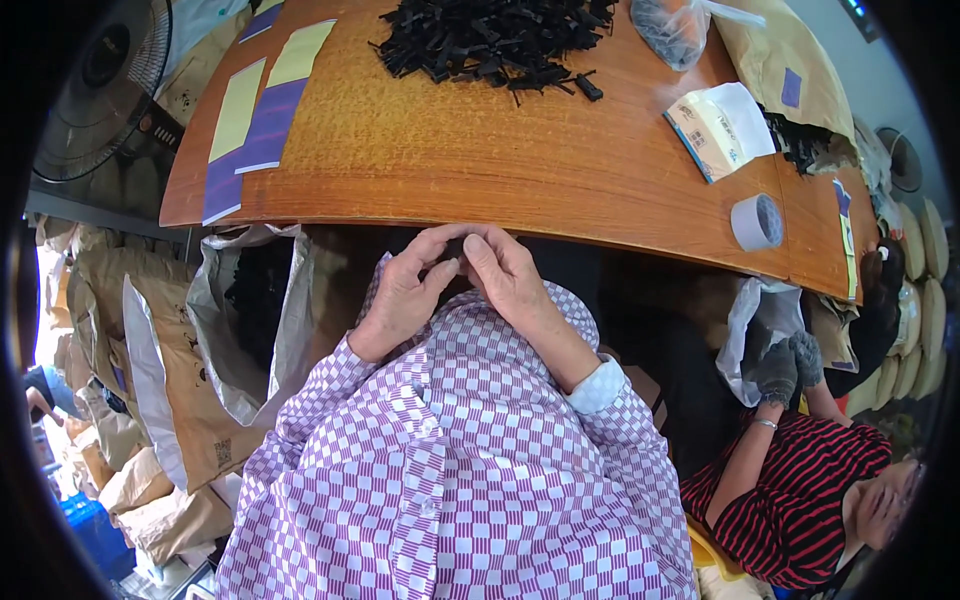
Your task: The recorder is manually sorting through a pile of small black items on a table, picking out specific pieces.
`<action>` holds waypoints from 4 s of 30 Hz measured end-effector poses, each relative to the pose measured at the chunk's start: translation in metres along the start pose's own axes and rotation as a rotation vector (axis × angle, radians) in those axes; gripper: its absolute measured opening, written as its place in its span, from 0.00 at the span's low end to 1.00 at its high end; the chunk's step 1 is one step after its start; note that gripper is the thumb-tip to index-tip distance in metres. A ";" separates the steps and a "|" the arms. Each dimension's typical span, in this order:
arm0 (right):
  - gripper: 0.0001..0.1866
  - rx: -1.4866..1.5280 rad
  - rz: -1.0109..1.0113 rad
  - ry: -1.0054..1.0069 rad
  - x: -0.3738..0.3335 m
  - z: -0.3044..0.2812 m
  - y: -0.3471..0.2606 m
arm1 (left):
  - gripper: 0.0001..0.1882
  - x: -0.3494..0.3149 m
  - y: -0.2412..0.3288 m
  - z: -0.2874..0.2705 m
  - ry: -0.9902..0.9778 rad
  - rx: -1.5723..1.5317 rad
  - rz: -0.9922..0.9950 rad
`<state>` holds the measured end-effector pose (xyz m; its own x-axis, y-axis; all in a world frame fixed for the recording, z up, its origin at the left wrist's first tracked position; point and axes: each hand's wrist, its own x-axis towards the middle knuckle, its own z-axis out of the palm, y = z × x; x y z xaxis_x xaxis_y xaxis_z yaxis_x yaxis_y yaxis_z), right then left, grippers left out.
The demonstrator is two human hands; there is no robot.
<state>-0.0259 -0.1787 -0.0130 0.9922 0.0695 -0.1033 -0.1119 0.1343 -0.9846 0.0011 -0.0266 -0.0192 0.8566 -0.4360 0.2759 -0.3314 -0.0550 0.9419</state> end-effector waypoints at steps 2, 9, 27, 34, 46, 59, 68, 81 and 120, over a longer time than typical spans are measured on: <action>0.18 0.127 0.139 -0.070 -0.007 0.005 -0.014 | 0.20 -0.001 0.005 -0.005 0.005 -0.076 -0.142; 0.15 0.123 0.159 -0.084 -0.003 0.016 -0.004 | 0.19 -0.003 0.005 -0.006 0.036 -0.207 -0.230; 0.16 -0.698 -0.319 -0.228 0.049 -0.042 -0.017 | 0.15 -0.007 0.016 -0.049 0.261 0.349 -0.097; 0.23 -1.234 -0.237 0.533 0.149 -0.160 -0.049 | 0.17 -0.059 0.031 -0.190 0.335 1.293 -0.160; 0.09 -1.105 -0.576 0.458 0.142 -0.151 -0.043 | 0.18 0.004 0.037 -0.100 0.140 -0.039 -0.386; 0.20 -1.252 -0.990 -0.301 0.054 -0.023 -0.047 | 0.24 0.015 0.000 -0.051 -0.239 -0.963 -0.571; 0.16 -1.270 -0.980 -0.424 0.029 -0.022 -0.046 | 0.18 -0.001 -0.003 -0.036 -0.192 -1.134 -0.704; 0.16 -0.059 -0.036 -0.105 -0.007 0.003 -0.011 | 0.19 0.002 0.020 -0.009 0.034 -0.349 -0.380; 0.06 0.208 -0.093 -0.084 0.003 0.002 0.000 | 0.17 -0.004 -0.001 -0.027 0.110 -0.944 -0.495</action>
<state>-0.0226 -0.1766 -0.0128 0.9917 0.1282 0.0070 -0.0378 0.3438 -0.9383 0.0089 -0.0005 -0.0158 0.8585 -0.4695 -0.2063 0.4622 0.5340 0.7080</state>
